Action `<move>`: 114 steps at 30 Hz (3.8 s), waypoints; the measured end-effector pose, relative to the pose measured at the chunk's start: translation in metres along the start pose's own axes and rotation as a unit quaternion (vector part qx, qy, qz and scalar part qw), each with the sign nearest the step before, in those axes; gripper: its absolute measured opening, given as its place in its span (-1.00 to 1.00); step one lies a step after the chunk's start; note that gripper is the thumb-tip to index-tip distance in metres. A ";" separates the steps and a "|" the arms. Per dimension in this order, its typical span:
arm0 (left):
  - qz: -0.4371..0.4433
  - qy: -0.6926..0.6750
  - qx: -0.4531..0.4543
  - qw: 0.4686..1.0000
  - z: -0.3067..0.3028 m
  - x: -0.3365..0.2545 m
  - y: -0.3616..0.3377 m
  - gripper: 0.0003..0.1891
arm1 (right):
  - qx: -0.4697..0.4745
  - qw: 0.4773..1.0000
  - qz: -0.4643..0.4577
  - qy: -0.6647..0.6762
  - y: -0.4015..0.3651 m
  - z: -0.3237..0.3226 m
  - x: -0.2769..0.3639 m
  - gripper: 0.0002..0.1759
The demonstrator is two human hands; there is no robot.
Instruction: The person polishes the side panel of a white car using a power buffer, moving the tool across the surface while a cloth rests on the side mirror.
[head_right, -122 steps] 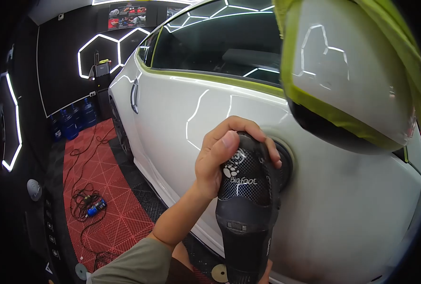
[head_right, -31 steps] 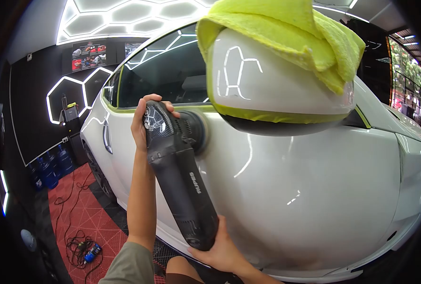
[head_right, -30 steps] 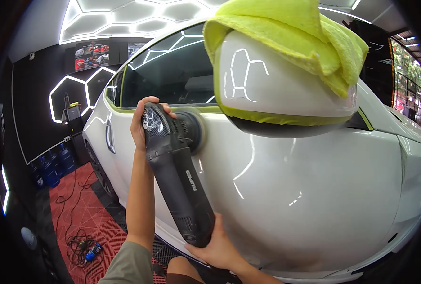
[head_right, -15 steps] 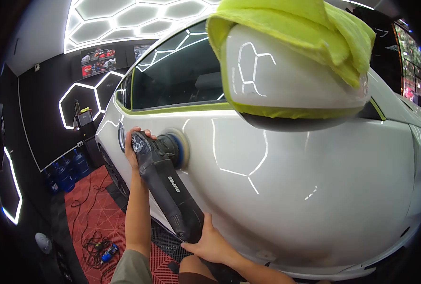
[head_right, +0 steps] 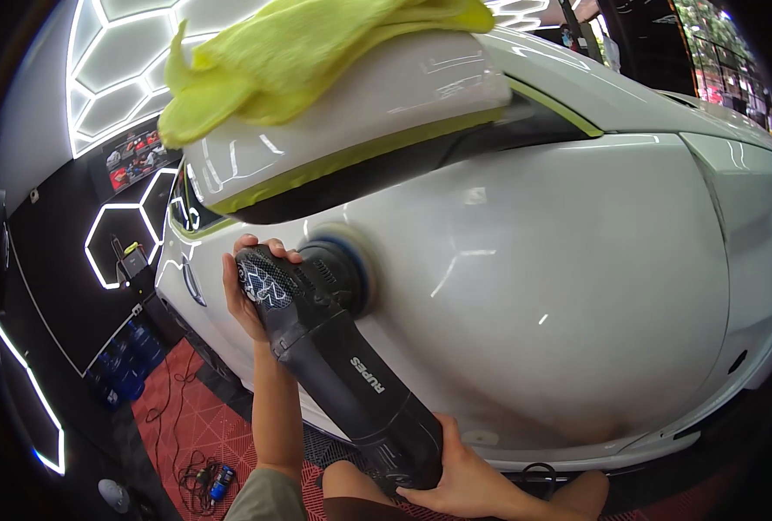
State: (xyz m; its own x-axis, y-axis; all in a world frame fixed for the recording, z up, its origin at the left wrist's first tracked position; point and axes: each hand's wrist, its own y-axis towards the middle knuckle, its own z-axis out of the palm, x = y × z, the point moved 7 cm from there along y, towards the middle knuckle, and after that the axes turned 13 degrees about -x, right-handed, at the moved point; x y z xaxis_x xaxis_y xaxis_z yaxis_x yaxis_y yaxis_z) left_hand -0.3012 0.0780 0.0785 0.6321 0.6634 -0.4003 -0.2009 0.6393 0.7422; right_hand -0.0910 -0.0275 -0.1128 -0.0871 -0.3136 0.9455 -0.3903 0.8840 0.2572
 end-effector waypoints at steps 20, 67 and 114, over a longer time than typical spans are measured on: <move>-0.026 -0.005 0.018 0.999 0.124 0.080 -0.041 -0.43 | -0.014 0.999 0.002 0.036 -0.077 -0.123 0.000 0.12; -0.084 0.069 0.156 0.982 0.308 0.192 -0.047 -0.47 | -0.136 0.980 -0.051 0.138 -0.145 -0.247 -0.011 0.10; -0.177 0.149 0.291 0.928 0.326 0.256 -0.234 -0.69 | -0.195 0.947 0.130 0.217 -0.261 -0.191 -0.175 0.26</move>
State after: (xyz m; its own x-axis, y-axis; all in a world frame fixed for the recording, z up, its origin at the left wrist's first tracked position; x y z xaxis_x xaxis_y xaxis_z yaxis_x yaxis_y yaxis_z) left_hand 0.1523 -0.0286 -0.0228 0.3279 0.5852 -0.7416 0.4739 0.5773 0.6650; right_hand 0.2008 -0.1377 -0.3072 0.2848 0.0299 0.9581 -0.0309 0.9993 -0.0220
